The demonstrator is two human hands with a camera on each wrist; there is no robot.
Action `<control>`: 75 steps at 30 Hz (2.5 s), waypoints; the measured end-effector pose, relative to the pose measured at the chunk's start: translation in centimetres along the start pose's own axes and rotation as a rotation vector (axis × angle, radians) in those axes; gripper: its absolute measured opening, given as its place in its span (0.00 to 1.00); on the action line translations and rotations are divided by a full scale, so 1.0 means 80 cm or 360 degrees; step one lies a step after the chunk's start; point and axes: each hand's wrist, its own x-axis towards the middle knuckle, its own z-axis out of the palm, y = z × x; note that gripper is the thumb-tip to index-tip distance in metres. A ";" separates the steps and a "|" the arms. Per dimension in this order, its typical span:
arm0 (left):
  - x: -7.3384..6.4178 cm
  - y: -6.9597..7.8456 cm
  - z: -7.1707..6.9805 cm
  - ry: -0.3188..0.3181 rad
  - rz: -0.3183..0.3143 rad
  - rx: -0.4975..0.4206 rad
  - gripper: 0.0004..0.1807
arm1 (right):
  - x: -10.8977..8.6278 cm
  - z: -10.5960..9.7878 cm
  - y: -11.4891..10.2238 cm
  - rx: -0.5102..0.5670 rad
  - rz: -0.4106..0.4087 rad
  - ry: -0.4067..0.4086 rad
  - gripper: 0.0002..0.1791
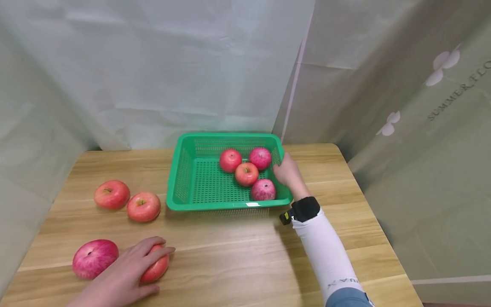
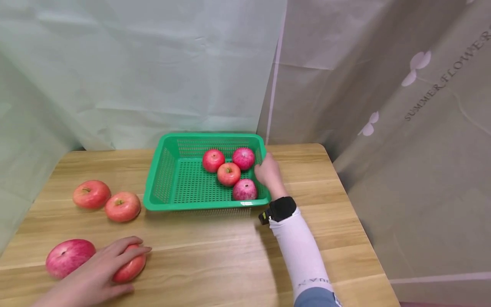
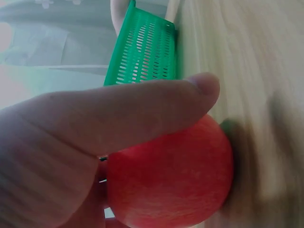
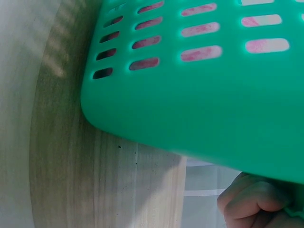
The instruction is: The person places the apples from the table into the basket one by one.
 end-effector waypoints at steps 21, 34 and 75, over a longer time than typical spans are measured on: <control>0.004 0.001 0.018 0.0147 -0.0110 -0.0038 0.39 | 0.001 0.000 -0.002 -0.0022 0.0007 0.0001 0.35; 0.004 0.002 0.019 0.0176 -0.0103 -0.0021 0.38 | -0.002 -0.002 -0.003 -0.0015 -0.0001 0.0006 0.34; 0.004 0.005 0.011 0.0089 -0.0169 -0.0015 0.38 | -0.003 -0.001 -0.003 -0.0103 0.0003 0.0042 0.36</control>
